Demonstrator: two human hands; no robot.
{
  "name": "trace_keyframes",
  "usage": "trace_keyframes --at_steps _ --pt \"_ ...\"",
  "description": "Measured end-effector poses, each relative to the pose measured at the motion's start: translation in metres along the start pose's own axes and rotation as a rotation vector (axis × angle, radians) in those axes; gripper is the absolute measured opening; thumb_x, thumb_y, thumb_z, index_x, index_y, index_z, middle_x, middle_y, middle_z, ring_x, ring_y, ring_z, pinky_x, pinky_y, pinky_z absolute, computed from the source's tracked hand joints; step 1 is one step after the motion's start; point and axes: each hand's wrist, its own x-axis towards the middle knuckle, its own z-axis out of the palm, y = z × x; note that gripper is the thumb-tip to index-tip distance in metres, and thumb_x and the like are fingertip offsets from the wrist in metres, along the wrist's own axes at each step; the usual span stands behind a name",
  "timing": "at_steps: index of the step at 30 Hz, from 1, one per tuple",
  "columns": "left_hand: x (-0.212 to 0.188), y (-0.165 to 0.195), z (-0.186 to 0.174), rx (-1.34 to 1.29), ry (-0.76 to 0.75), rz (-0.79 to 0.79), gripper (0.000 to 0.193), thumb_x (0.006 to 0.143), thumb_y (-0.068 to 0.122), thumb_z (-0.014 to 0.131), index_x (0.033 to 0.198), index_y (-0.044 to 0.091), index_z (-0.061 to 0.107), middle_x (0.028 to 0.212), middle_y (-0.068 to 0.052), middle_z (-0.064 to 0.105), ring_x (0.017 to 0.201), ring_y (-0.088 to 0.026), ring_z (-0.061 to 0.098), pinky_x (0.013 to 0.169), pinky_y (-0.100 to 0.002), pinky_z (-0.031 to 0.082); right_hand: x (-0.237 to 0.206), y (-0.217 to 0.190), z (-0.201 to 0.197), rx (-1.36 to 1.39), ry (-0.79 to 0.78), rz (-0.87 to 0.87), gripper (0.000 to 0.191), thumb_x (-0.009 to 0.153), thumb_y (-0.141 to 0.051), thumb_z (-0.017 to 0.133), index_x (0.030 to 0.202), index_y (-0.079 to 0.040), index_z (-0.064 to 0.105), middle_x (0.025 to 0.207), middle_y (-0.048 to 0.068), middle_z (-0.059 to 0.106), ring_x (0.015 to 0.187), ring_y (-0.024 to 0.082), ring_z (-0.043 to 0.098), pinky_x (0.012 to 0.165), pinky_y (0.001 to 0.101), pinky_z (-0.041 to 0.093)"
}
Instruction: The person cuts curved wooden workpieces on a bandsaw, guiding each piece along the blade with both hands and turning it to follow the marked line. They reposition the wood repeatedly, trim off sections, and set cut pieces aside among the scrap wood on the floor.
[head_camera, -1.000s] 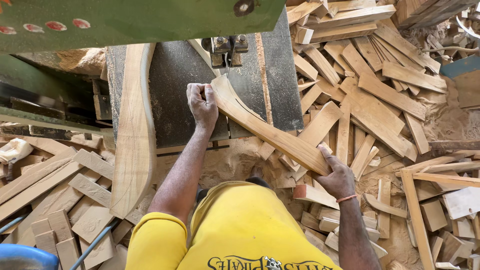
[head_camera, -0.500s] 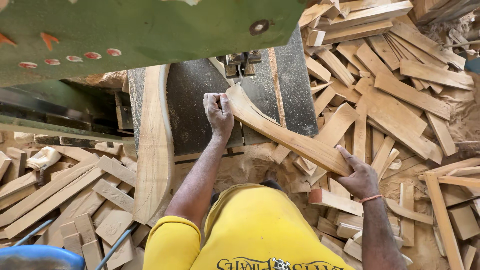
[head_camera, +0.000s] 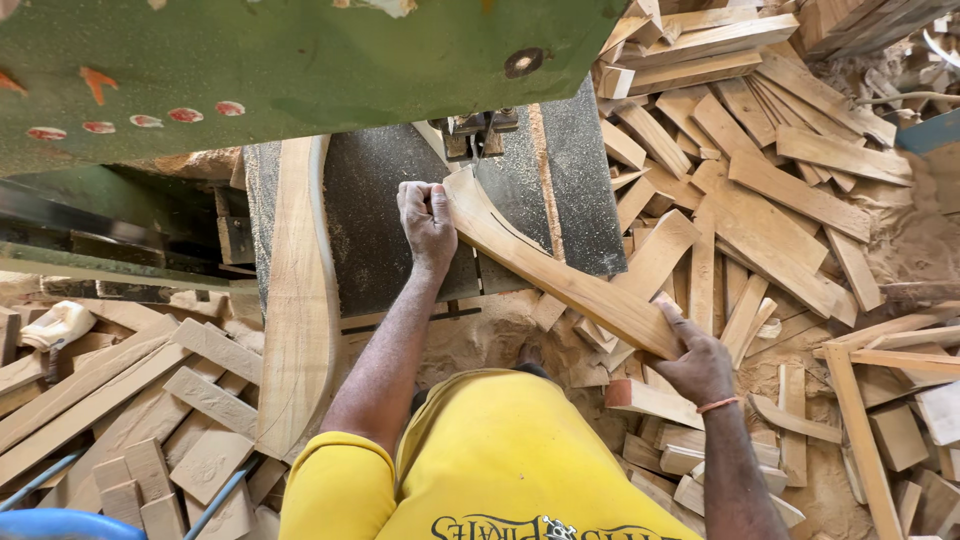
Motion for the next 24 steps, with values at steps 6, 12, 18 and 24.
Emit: trace_keyframes --at_steps 6,12,18,24 --pt "0.004 -0.007 0.0 -0.017 0.0 0.014 0.021 0.108 0.015 0.057 0.088 0.01 0.051 0.093 -0.004 0.047 0.091 -0.017 0.047 0.08 -0.034 0.045 -0.009 -0.005 0.009 -0.052 0.047 -0.02 0.101 0.062 -0.05 0.092 0.152 -0.033 0.051 0.101 0.008 0.076 0.076 0.017 0.073 0.069 0.0349 0.065" --pt "0.01 -0.007 -0.002 -0.018 -0.003 0.013 0.021 0.107 0.016 0.059 0.088 0.008 0.052 0.092 -0.004 0.048 0.09 -0.018 0.049 0.081 -0.035 0.046 -0.019 -0.018 0.009 0.028 0.124 -0.091 0.099 0.059 -0.043 0.094 0.148 -0.029 0.055 0.105 0.011 0.077 0.083 0.02 0.076 0.075 0.0381 0.064" --pt "0.016 -0.007 -0.002 -0.006 -0.011 0.009 0.022 0.108 0.014 0.059 0.088 0.008 0.052 0.092 -0.005 0.048 0.09 -0.019 0.049 0.082 -0.036 0.046 -0.026 -0.034 0.006 0.087 0.159 -0.124 0.098 0.057 -0.039 0.095 0.147 -0.027 0.056 0.108 0.01 0.078 0.088 0.02 0.076 0.078 0.0382 0.062" --pt "0.019 -0.007 -0.001 -0.002 -0.006 -0.008 0.022 0.107 0.014 0.06 0.087 0.008 0.053 0.093 -0.005 0.05 0.091 -0.019 0.051 0.082 -0.036 0.046 -0.03 -0.04 0.008 0.055 0.123 -0.071 0.099 0.059 -0.043 0.095 0.148 -0.029 0.054 0.106 0.008 0.077 0.083 0.02 0.076 0.077 0.0377 0.062"
